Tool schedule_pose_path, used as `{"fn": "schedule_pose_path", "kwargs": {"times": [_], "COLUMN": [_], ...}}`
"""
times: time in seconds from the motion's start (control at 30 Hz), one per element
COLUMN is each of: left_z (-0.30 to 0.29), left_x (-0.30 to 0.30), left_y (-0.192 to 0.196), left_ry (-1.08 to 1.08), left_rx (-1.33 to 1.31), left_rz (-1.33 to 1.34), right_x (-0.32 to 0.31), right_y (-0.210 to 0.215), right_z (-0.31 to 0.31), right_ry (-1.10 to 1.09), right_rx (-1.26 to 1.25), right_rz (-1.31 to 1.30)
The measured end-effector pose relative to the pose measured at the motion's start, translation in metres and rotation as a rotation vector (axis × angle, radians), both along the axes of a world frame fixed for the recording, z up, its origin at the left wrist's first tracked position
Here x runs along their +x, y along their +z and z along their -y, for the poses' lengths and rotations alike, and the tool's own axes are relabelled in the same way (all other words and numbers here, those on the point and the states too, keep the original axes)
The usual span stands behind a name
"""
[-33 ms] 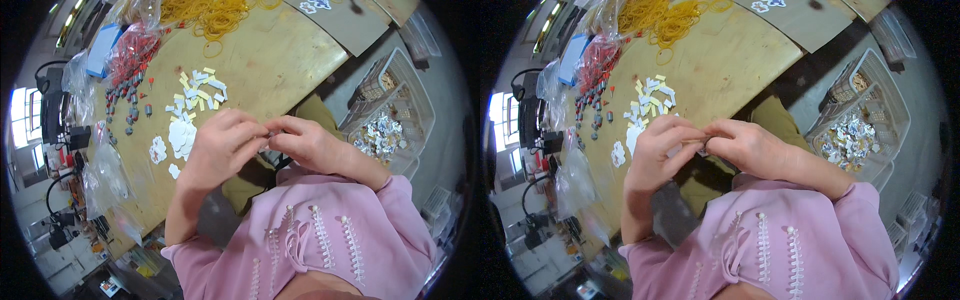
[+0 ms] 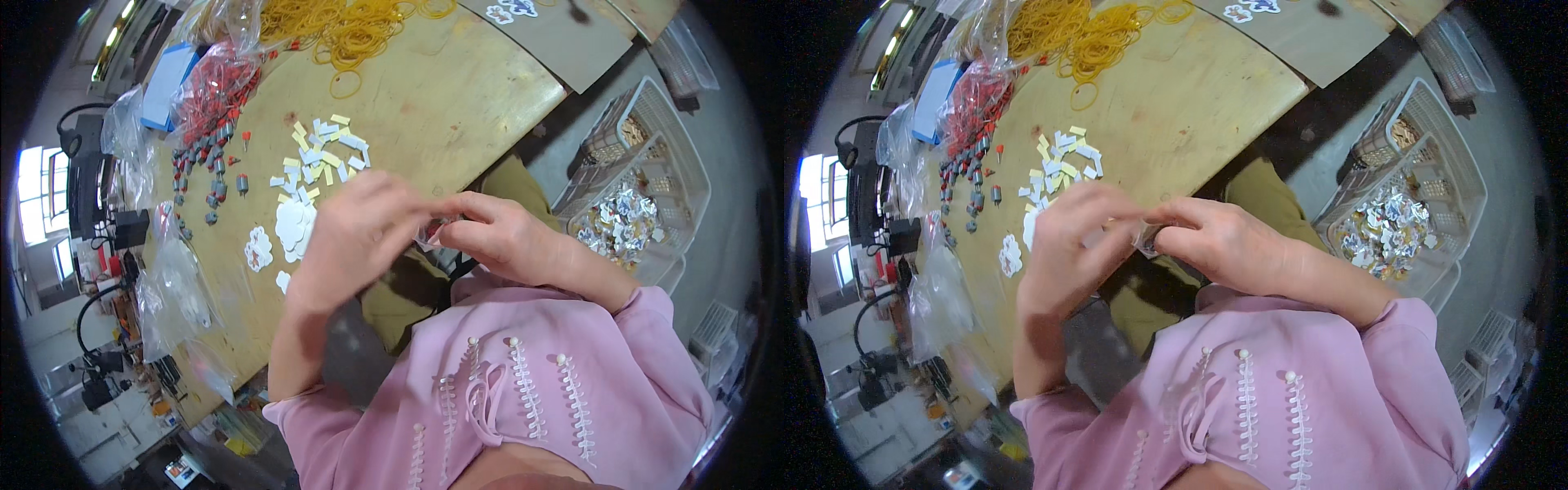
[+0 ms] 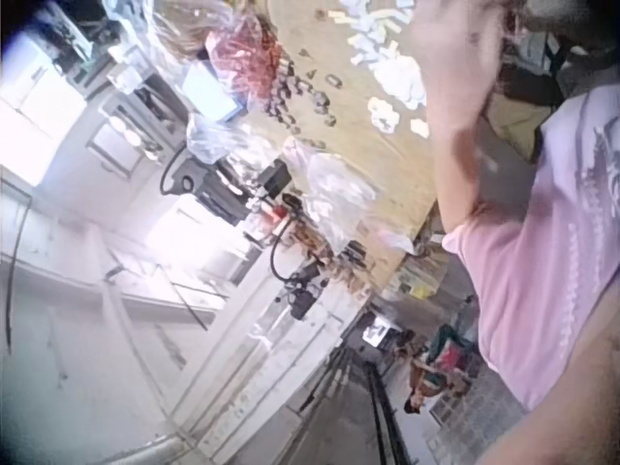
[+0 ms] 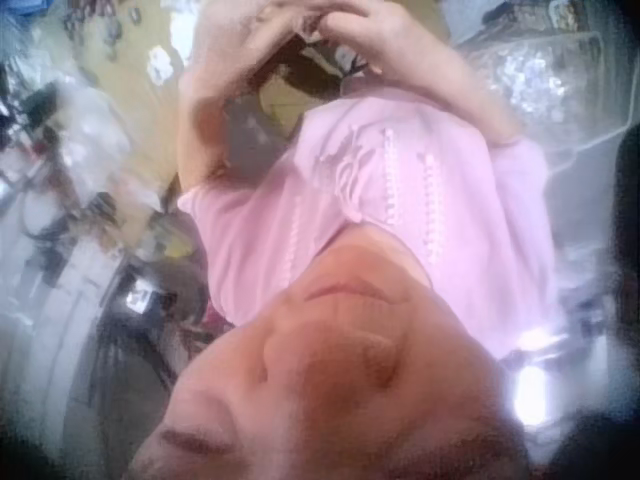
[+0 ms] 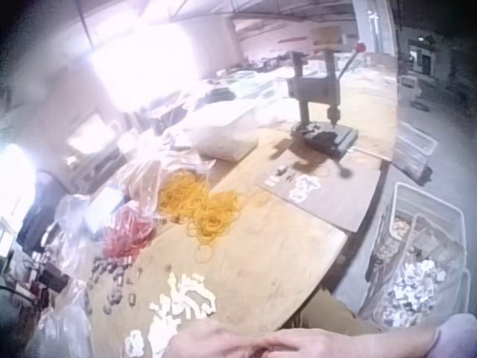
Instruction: The person assembles small craft kits by placing a white cloud-shaped cutout, a small printed sticker, a yellow rubber band, and a rectangular paper piece into a clear plastic bag. The person repeats this process multiple times, handling each item individually and sealing the bags.
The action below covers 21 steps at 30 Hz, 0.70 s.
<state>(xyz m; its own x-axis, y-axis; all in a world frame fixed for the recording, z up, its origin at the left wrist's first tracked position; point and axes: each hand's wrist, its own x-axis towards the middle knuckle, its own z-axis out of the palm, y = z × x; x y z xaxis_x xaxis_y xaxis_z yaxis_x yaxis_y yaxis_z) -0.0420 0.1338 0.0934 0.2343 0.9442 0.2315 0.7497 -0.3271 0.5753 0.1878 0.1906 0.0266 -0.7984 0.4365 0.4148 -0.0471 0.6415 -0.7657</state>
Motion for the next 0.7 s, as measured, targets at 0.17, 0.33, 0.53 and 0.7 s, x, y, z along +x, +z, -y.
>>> {"fn": "schedule_pose_path", "kwargs": {"times": [0.17,0.33,0.53,0.7], "left_z": [-0.089,-0.171,-0.203,-0.185], "left_x": [-0.035,-0.086,-0.109,-0.115], "left_y": [-0.014,-0.057,-0.068,-0.043], "left_ry": [0.202,0.266,0.413,0.496], "left_rx": [0.043,0.190,-0.075,-0.319], "left_rz": [-0.035,-0.315,0.001,0.875], "right_x": [0.013,0.020,0.033,0.036], "right_y": [-0.005,-0.012,-0.019,-0.026], "right_z": [0.001,0.008,0.003,0.000], "right_ry": [-0.036,0.003,-0.036,-0.056], "right_rx": [0.058,-0.028,-0.052,-0.052], "right_rz": [0.029,0.067,0.080,0.074]}}
